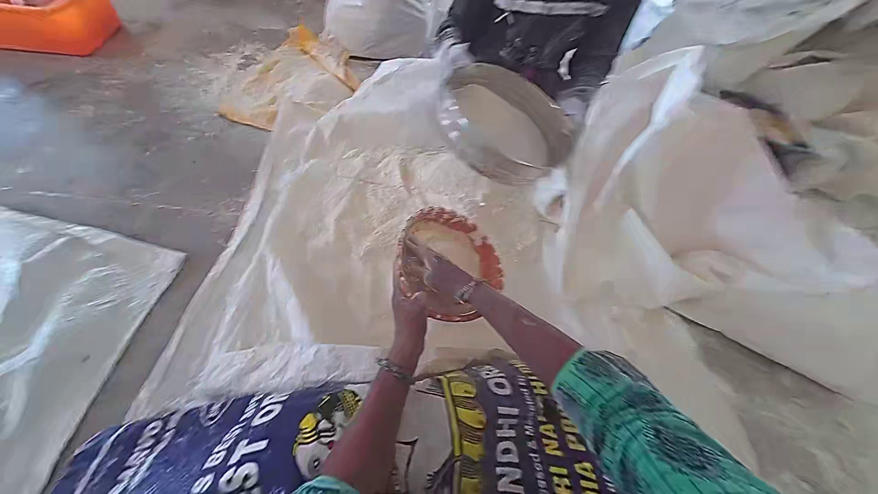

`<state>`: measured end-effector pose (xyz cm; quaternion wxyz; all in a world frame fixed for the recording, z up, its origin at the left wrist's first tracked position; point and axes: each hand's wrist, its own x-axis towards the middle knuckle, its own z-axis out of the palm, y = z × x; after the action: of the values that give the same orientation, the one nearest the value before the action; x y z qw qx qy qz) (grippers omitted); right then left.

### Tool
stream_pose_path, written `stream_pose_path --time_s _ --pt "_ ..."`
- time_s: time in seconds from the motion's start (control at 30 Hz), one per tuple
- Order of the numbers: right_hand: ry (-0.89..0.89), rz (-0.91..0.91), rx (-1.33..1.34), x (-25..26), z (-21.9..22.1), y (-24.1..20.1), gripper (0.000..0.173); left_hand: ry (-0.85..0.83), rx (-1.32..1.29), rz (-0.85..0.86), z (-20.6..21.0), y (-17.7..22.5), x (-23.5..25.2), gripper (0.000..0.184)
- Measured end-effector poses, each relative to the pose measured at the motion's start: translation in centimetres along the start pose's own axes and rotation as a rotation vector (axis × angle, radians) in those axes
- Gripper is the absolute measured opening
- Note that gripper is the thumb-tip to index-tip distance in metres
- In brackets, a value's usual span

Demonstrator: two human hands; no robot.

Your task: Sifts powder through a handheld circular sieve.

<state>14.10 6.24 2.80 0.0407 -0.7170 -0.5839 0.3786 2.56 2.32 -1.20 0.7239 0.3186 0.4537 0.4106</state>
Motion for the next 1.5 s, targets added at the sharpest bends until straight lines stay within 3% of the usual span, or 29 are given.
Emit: stream_pose_path --time_s 0.1,0.17,0.27,0.3,0.4,0.43,0.53,0.63,0.73,0.77,0.87,0.97,1.1,1.2,1.3,1.37,1.43,1.5 --pt "-0.170 -0.298 -0.169 -2.4 0.6 0.7 0.044 0.027 -0.049 -0.011 -0.8 0.5 0.6 0.082" --pt "-0.275 -0.406 -0.277 -3.9 -0.2 2.3 0.036 0.036 -0.049 -0.059 -0.7 0.7 0.4 0.081" --pt "-0.372 -0.266 -0.417 -6.0 -3.1 4.2 0.032 0.017 -0.030 -0.072 0.4 0.1 0.2 0.073" --pt "-0.302 -0.213 -0.421 -6.6 -4.2 4.9 0.032 0.033 -0.039 -0.076 0.6 0.3 0.2 0.071" --pt "0.189 -0.218 -0.226 -7.4 -5.4 6.3 0.030 0.100 -0.062 -0.069 0.3 0.6 0.8 0.071" --pt "0.220 -0.192 -0.230 -7.2 -5.3 5.9 0.029 0.113 -0.061 -0.058 0.2 0.7 0.8 0.071" --pt "0.081 -0.085 -0.376 -6.6 -4.3 3.9 0.025 0.125 -0.027 -0.054 0.2 0.5 0.4 0.069" --pt "0.344 -0.201 -0.329 -6.4 -4.0 3.1 0.018 0.119 -0.035 -0.066 0.1 0.6 0.7 0.075" --pt "-0.005 -0.082 -0.404 -5.2 -3.4 2.9 0.056 0.097 -0.005 -0.046 0.3 0.8 0.7 0.074" --pt "0.026 -0.114 -0.428 -4.8 -2.7 2.9 0.059 0.092 0.014 -0.044 0.3 0.8 0.8 0.073" --pt "0.482 -0.467 -0.461 -3.0 -0.2 2.6 0.044 0.068 0.020 -0.039 0.1 0.4 0.8 0.076" --pt "0.469 -0.576 -0.477 -0.5 0.8 0.7 0.046 0.030 0.021 0.031 0.3 0.0 0.4 0.078" --pt "0.273 -0.263 -0.520 2.6 -1.7 1.4 0.062 0.097 -0.010 0.010 0.2 0.0 -0.1 0.077" --pt "0.251 -0.043 -0.619 2.0 -3.4 3.9 0.073 0.158 -0.039 0.012 0.3 0.3 0.0 0.077" --pt "0.143 0.058 -0.557 -1.0 -3.4 5.4 0.058 0.178 -0.022 0.027 0.0 0.6 0.7 0.078" --pt "0.148 0.093 -0.479 -2.2 -3.0 6.0 0.061 0.173 -0.007 0.021 0.3 0.4 0.7 0.079" --pt "0.081 0.200 -0.403 -2.8 -2.6 4.8 0.064 0.151 -0.014 0.015 0.9 -0.1 0.0 0.079" --pt "-0.072 0.243 -0.333 -2.2 -2.2 2.2 0.054 0.128 -0.026 0.015 1.2 -0.5 -0.6 0.078"
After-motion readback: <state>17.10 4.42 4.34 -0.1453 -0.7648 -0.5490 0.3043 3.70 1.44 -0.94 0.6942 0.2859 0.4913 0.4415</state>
